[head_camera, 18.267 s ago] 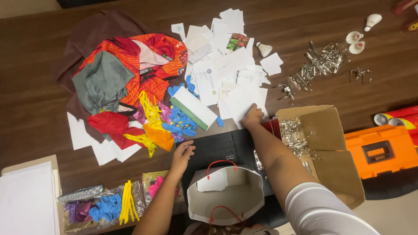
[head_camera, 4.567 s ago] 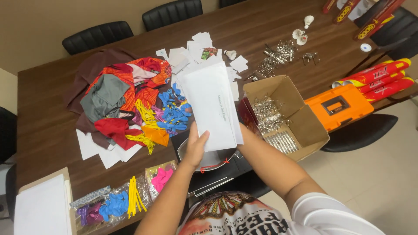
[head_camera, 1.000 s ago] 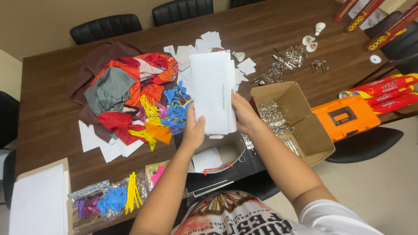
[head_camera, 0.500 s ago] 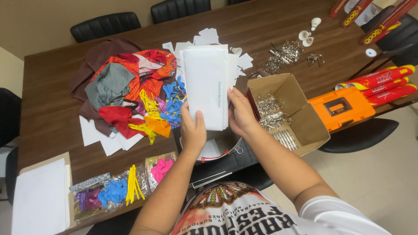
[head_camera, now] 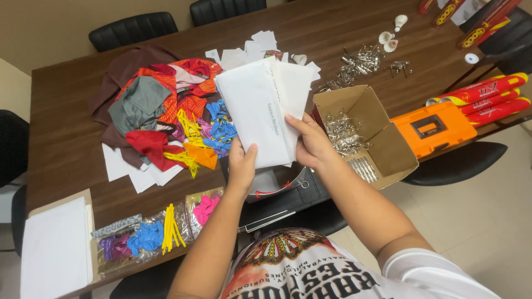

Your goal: The person organizes various items on a table, including colorful plastic pieces, yellow sticks, and white envelopes. They sort the plastic pieces into separate piles, arrange the yellow sticks, and then gather and stack the white envelopes before placing them into a paper bag.

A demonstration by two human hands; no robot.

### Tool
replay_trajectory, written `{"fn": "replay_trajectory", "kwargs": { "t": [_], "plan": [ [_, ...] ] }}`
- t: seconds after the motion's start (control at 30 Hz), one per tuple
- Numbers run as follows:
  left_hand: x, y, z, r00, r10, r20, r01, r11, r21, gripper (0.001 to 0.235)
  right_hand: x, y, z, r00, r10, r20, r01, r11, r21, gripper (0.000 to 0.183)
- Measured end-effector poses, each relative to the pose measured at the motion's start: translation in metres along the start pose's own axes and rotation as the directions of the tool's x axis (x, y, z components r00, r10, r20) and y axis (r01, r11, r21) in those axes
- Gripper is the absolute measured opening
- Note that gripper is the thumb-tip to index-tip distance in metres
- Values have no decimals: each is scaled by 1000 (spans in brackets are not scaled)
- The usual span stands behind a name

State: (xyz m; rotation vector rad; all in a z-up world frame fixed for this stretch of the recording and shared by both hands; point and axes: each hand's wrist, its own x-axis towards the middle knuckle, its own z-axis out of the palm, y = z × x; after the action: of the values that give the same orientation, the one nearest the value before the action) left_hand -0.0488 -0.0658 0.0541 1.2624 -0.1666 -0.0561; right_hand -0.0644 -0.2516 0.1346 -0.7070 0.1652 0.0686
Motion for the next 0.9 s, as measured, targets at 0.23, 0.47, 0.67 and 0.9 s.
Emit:
{"fn": "replay_trajectory", "kwargs": {
  "t": [0.23,0.47,0.67,0.9],
  "plan": [
    [-6,11,-15,989,-105,101,127,959,-252,44,7,-22,-28,992,-105,-76,110,992,69,36],
    [-15,20,-10,987,-57,151,106,933,-344,49,3,-53,-82,941,-288,176,247,944,219,24],
    [-16,16,4,987,-45,155,90,949,-302,52,-10,-30,-32,983,-171,60,179,967,-181,30],
    [-21,15,20,984,-27,175,67,973,-223,55,-3,1,-23,955,-296,-36,254,870,-422,28]
  ]
}}
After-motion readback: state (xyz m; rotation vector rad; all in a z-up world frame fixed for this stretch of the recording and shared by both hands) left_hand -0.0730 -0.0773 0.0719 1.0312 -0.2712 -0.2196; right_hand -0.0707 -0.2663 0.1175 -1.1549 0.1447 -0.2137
